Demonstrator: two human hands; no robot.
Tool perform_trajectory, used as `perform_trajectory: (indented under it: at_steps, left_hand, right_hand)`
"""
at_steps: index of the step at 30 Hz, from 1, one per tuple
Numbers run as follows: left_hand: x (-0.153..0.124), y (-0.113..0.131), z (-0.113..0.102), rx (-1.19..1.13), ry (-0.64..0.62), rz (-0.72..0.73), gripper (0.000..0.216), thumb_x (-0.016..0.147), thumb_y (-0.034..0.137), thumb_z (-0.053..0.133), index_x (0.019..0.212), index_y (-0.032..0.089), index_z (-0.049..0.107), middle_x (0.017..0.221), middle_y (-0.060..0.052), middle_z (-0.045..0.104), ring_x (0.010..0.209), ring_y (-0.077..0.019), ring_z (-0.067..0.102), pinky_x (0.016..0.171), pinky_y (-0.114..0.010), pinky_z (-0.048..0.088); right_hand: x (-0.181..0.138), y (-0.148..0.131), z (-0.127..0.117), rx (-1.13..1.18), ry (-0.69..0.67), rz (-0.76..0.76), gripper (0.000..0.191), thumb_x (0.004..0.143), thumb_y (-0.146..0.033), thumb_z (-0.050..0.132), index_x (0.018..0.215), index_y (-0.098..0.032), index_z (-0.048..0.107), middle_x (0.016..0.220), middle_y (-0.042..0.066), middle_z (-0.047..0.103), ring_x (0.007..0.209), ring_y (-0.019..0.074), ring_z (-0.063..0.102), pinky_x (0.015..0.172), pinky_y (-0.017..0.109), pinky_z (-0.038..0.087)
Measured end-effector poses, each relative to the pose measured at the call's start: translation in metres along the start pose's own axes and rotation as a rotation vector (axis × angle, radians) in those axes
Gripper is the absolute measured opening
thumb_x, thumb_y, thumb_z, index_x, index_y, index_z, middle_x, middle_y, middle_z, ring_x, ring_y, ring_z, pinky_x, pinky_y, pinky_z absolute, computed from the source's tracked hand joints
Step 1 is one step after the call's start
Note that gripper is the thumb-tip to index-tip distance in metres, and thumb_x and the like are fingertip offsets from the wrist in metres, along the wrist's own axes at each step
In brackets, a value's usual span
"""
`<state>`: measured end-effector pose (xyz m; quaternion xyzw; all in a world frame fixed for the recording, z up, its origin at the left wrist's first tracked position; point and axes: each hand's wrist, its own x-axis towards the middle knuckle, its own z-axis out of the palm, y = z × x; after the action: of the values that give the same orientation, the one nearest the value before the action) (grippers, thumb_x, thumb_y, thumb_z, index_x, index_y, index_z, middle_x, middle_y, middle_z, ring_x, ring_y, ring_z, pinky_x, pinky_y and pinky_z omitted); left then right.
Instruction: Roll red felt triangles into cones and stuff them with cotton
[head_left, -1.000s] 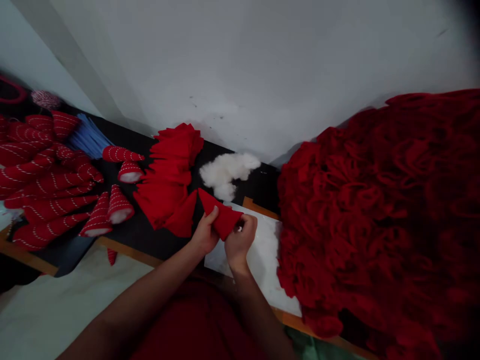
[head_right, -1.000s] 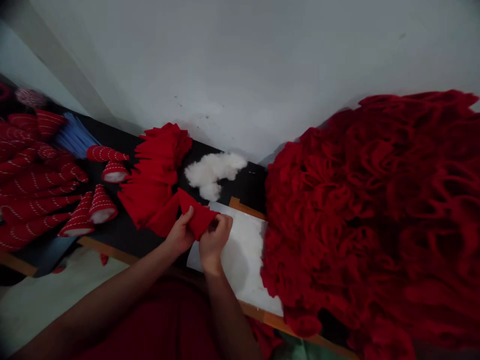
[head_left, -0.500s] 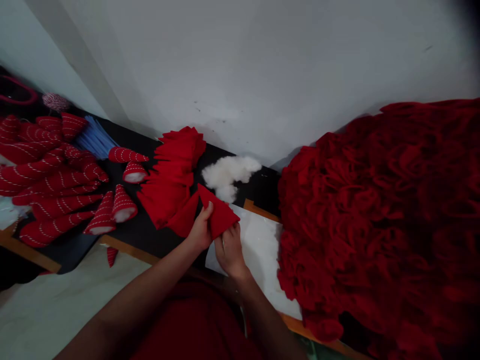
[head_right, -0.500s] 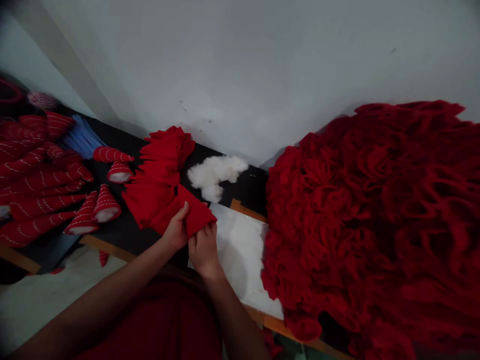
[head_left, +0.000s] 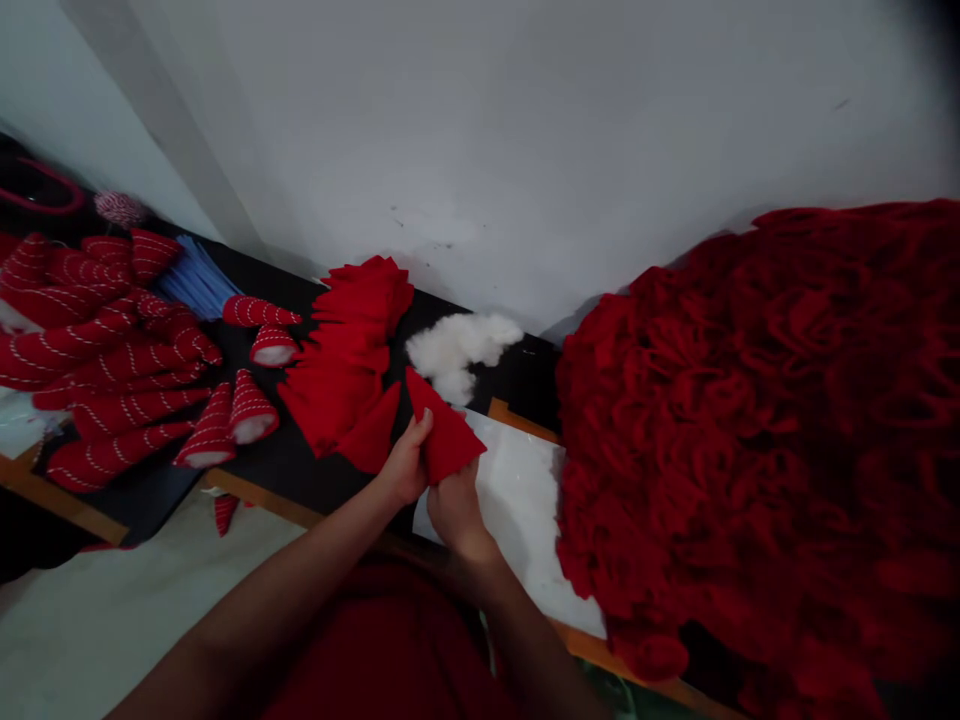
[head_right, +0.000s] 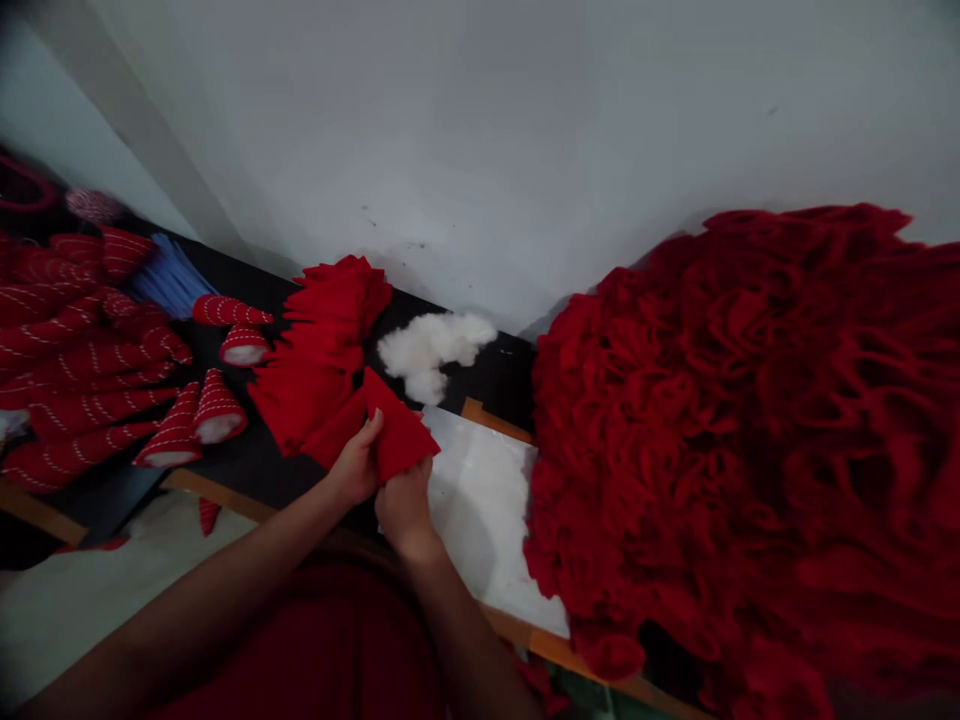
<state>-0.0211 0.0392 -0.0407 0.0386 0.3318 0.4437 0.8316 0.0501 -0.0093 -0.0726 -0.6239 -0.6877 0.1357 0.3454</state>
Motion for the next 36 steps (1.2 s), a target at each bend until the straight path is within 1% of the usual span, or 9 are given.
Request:
perform_trajectory:
  at_steps: [7, 11, 14, 17, 20, 22, 27, 31, 36]
  left_hand:
    - [0.000, 0.000, -0.009, 0.074, -0.016, -0.101, 0.030, 0.077, 0.037, 0.055, 0.097, 0.015, 0.056, 0.090, -0.010, 0.065, 0.082, -0.0208, 0.062, 0.084, -0.040, 0.046]
    - [0.010, 0.001, -0.024, 0.047, 0.108, -0.112, 0.024, 0.075, 0.032, 0.058, 0.090, 0.013, 0.058, 0.079, -0.008, 0.065, 0.072, -0.0169, 0.063, 0.075, -0.031, 0.050]
    - [0.015, 0.006, -0.032, 0.060, 0.206, -0.076, 0.017, 0.075, 0.027, 0.059, 0.085, 0.013, 0.058, 0.073, -0.005, 0.065, 0.065, -0.0144, 0.062, 0.067, -0.026, 0.050]
    - [0.014, 0.010, -0.035, 0.057, 0.199, -0.089, 0.018, 0.075, 0.026, 0.058, 0.088, 0.014, 0.058, 0.077, -0.006, 0.066, 0.068, -0.0165, 0.063, 0.068, -0.030, 0.051]
    - [0.016, 0.011, -0.034, 0.025, 0.140, -0.186, 0.023, 0.076, 0.031, 0.056, 0.092, 0.014, 0.059, 0.083, -0.008, 0.066, 0.074, -0.0204, 0.063, 0.073, -0.037, 0.050]
    - [0.021, 0.012, -0.033, 0.000, 0.116, -0.229, 0.027, 0.076, 0.032, 0.055, 0.095, 0.014, 0.059, 0.088, -0.010, 0.065, 0.079, -0.0225, 0.063, 0.076, -0.040, 0.048]
    - [0.054, 0.016, -0.032, 0.005, 0.160, -0.250, 0.025, 0.075, 0.026, 0.056, 0.097, 0.013, 0.060, 0.080, -0.008, 0.066, 0.071, -0.0182, 0.063, 0.075, -0.033, 0.048]
    - [0.090, 0.013, -0.025, 0.060, 0.124, -0.313, 0.027, 0.078, 0.026, 0.052, 0.101, 0.012, 0.059, 0.077, -0.008, 0.066, 0.067, -0.0173, 0.063, 0.073, -0.031, 0.049]
    - [0.115, -0.005, -0.013, 0.077, 0.156, -0.352, 0.019, 0.077, 0.025, 0.053, 0.087, 0.011, 0.060, 0.070, -0.007, 0.066, 0.061, -0.0160, 0.062, 0.067, -0.029, 0.050]
  right_hand:
    - [0.000, -0.003, 0.000, 0.018, -0.119, -0.014, 0.062, 0.072, -0.013, 0.041, 0.133, -0.015, 0.029, 0.133, 0.016, 0.039, 0.125, 0.0334, 0.030, 0.095, 0.057, 0.029]
    - [-0.016, 0.003, -0.009, 0.130, -0.140, -0.054, 0.050, 0.069, -0.008, 0.039, 0.117, -0.017, 0.049, 0.114, 0.011, 0.056, 0.112, 0.0272, 0.045, 0.090, 0.049, 0.039]
    - [-0.023, 0.024, -0.019, 0.273, -0.024, 0.006, 0.032, 0.075, -0.009, 0.039, 0.095, -0.022, 0.061, 0.097, 0.006, 0.061, 0.096, 0.0192, 0.054, 0.085, 0.039, 0.045]
    - [0.000, 0.060, -0.014, 0.258, 0.161, 0.276, 0.029, 0.080, -0.017, 0.041, 0.103, -0.020, 0.058, 0.107, 0.009, 0.056, 0.102, 0.0190, 0.052, 0.085, 0.039, 0.045]
    - [0.047, 0.099, 0.012, 0.258, 0.061, 0.333, 0.042, 0.072, -0.022, 0.054, 0.114, -0.019, 0.053, 0.135, 0.012, 0.030, 0.122, 0.0246, 0.033, 0.094, 0.043, 0.036]
    - [0.075, 0.119, 0.032, 0.334, 0.003, 0.365, 0.055, 0.062, -0.017, 0.061, 0.116, -0.018, 0.052, 0.138, 0.011, 0.024, 0.127, 0.0254, 0.025, 0.100, 0.041, 0.029]
    - [0.097, 0.145, 0.055, 0.461, -0.065, 0.467, 0.028, 0.066, -0.019, 0.050, 0.090, -0.013, 0.064, 0.093, 0.008, 0.063, 0.091, 0.0197, 0.055, 0.085, 0.035, 0.041]
    - [0.088, 0.157, 0.042, 0.630, -0.155, 0.530, 0.020, 0.063, -0.024, 0.053, 0.077, -0.015, 0.065, 0.069, 0.001, 0.065, 0.064, 0.0152, 0.056, 0.061, 0.027, 0.045]
    - [0.076, 0.159, 0.029, 0.880, -0.190, 0.584, 0.011, 0.056, -0.024, 0.061, 0.063, -0.016, 0.062, 0.059, -0.002, 0.062, 0.054, 0.0130, 0.054, 0.050, 0.023, 0.043]
